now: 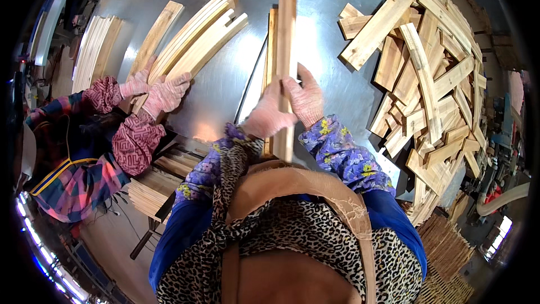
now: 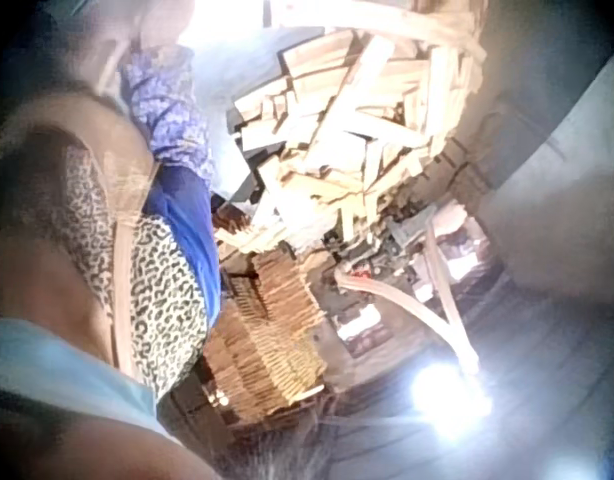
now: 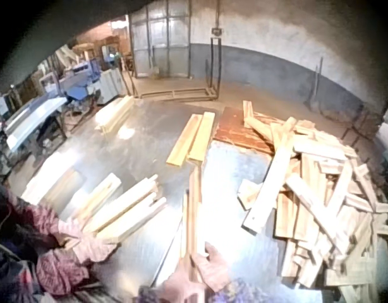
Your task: The person sorts and stacks thin wooden planks on a large metal table. They pick up individual planks from a disorganized pile, align them, and place them into a neat stack. The process involves repetitive picking, aligning, and stacking of the wood pieces.
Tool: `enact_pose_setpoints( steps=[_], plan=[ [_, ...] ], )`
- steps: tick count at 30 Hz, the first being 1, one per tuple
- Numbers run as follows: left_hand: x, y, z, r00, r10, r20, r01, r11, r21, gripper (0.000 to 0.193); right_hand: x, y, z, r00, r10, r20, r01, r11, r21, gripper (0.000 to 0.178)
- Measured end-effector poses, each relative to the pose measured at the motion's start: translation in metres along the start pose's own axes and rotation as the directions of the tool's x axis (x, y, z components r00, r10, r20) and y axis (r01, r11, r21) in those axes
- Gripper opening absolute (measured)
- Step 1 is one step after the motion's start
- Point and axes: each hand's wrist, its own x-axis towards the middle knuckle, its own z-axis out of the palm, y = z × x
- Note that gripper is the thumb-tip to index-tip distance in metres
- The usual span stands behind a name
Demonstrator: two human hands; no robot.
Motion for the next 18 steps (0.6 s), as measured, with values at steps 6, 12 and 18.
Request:
enact_pose_setpoints(
  steps=[6,12,18],
  plan=[
    [-0.045,-0.015,-0.089,0.951,-0.305,0.054,0.289,0.812,-0.508,0.062,0.105,0.018,-0.089,0.954,-0.140,-0.263,-0.160,0.505,-0.848,0.089],
    [-0.092,-0.133,-0.108,0.907,-0.369,-0.201,0.265,0.874,-0.407,0.051,0.160,0.022,-0.149,0.862,0.041,-0.505,-0.441,0.551,-0.708,0.104],
    [-0.110,-0.135,-0.134,0.903,-0.309,-0.298,0.202,0.918,-0.340,0.052,0.184,0.104,-0.195,0.851,-0.002,-0.526,-0.243,0.886,-0.395,0.072]
  ],
)
